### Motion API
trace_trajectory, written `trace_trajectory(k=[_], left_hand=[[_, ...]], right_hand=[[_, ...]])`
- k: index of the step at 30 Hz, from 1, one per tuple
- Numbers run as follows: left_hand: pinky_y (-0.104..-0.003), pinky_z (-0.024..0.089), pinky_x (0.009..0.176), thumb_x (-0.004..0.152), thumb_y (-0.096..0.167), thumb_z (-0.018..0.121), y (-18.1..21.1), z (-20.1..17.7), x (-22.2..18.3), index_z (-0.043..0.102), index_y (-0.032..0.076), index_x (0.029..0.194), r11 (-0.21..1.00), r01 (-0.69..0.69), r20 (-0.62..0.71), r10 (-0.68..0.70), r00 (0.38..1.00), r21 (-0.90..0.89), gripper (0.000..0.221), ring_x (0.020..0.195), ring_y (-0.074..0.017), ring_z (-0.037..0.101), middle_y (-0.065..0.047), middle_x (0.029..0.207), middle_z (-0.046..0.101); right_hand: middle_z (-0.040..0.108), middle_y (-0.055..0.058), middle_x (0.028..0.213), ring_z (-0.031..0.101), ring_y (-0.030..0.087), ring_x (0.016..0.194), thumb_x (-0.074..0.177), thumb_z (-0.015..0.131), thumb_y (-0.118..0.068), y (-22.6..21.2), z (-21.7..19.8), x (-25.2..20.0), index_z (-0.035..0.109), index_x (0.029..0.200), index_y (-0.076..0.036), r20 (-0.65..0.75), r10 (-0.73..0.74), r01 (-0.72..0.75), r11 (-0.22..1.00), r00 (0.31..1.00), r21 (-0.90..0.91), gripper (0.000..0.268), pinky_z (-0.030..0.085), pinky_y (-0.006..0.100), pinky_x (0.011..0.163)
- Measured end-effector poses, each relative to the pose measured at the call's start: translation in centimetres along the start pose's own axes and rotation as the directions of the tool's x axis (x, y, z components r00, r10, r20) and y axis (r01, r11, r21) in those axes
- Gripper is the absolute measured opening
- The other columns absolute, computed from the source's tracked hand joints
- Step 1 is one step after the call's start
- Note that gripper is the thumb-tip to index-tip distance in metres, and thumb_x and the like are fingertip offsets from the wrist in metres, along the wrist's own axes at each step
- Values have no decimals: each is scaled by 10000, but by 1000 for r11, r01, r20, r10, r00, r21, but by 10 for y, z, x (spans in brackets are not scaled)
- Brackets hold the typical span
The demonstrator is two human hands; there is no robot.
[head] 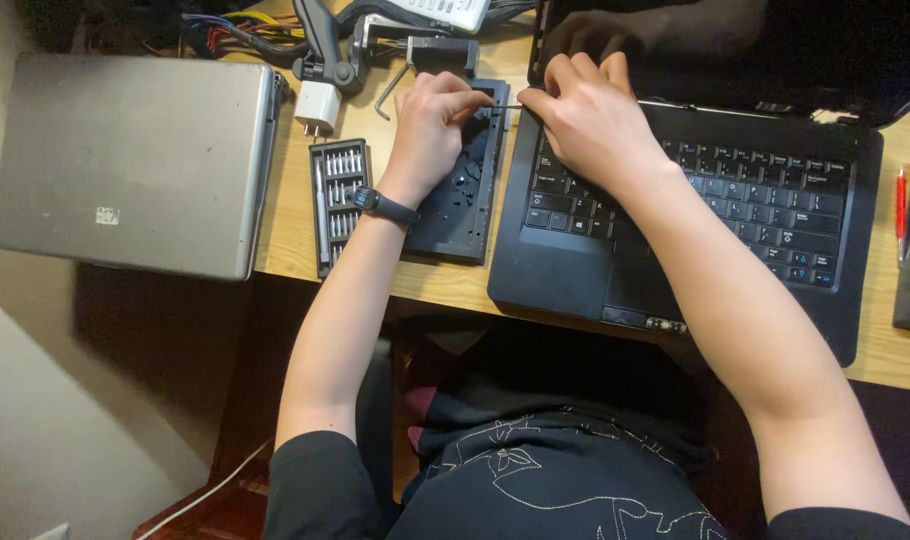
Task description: Disassembling a laptop to inspect and remove internal components including RAM and screen bezel.
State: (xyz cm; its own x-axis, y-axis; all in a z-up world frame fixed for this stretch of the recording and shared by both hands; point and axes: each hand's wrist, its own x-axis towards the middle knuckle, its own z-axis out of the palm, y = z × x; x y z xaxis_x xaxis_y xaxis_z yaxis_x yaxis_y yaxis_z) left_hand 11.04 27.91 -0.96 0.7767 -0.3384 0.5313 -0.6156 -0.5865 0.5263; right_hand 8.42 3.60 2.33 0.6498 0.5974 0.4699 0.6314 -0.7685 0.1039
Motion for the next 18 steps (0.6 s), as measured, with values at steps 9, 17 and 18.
trace_trajectory(k=[9, 17, 18], left_hand=[[-390, 366, 941, 867, -22, 673, 10, -5, 2, 804, 157, 1024, 989, -113, -51, 118, 992, 97, 271, 1022, -226, 589, 13, 981, 688], [-451, 379, 996, 813, 1, 643, 26, -10, 5, 769, 149, 1044, 912, -237, -31, 262, 965, 334, 302, 1051, -250, 585, -7, 1018, 672], [-456, 383, 1016, 823, 4, 642, 28, -12, 3, 766, 142, 1070, 889, -246, -11, 271, 963, 386, 309, 1055, -245, 585, -10, 1020, 667]], right_hand=[[581, 54, 978, 579, 227, 968, 888, 683, -138, 3, 3, 17, 736, 1005, -154, -12, -71, 66, 975, 997, -212, 129, 418, 392, 850], [563, 65, 917, 562, 254, 944, 837, 691, -191, -5, -1, 26, 738, 937, -169, -120, -56, 34, 983, 991, -181, 112, 419, 396, 810], [565, 69, 923, 561, 255, 942, 839, 684, -174, -7, -1, 26, 728, 906, -175, -120, -54, 34, 986, 991, -163, 80, 419, 391, 809]])
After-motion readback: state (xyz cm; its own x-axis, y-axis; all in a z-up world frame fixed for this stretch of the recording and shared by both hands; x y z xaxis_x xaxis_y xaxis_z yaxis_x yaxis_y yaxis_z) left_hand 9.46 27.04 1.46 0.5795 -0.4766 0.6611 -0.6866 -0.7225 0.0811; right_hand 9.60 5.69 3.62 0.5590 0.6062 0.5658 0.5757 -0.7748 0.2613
